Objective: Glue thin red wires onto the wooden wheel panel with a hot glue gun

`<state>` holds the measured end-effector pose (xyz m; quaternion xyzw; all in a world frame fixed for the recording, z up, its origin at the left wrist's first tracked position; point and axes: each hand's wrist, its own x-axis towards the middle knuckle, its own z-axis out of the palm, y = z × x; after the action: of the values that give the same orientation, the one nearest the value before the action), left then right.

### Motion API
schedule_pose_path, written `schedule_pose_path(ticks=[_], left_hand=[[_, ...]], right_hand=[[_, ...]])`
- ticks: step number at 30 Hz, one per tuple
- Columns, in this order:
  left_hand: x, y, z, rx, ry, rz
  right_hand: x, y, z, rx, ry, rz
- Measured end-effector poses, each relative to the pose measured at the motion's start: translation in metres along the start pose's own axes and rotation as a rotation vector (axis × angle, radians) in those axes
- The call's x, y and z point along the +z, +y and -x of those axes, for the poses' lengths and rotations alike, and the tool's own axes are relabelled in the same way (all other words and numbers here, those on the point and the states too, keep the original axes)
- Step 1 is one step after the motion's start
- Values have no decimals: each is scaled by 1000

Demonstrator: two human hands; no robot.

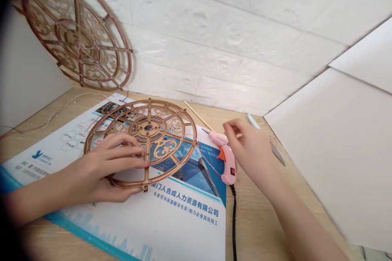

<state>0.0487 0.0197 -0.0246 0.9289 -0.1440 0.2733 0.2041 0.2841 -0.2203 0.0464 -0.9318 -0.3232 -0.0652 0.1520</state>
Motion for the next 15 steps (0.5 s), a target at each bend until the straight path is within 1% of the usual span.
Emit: schedule_pose_path(ticks=[2,4,6,8,10,11,15], left_hand=[[2,-2,2,7,-8,-20],[3,-3,3,11,-7,-38],[3,-3,3,14,-14,-49],[2,-2,2,16,-19,-59],[0,-1,2,26,-31,-65],[-1,-1,2,34,-38,-68],[-2,-3,2,59,-73,-70]], right_hand=[[-2,-14,-29,-71,-102,35],[-1,-29,-63,-141,-242,95],[7,-43,-93,-187,-331,174],[20,-57,-114,-215,-412,255],[33,-67,-124,-238,-464,311],[39,-71,-126,-252,-468,330],[55,-77,-126,-289,-429,371]])
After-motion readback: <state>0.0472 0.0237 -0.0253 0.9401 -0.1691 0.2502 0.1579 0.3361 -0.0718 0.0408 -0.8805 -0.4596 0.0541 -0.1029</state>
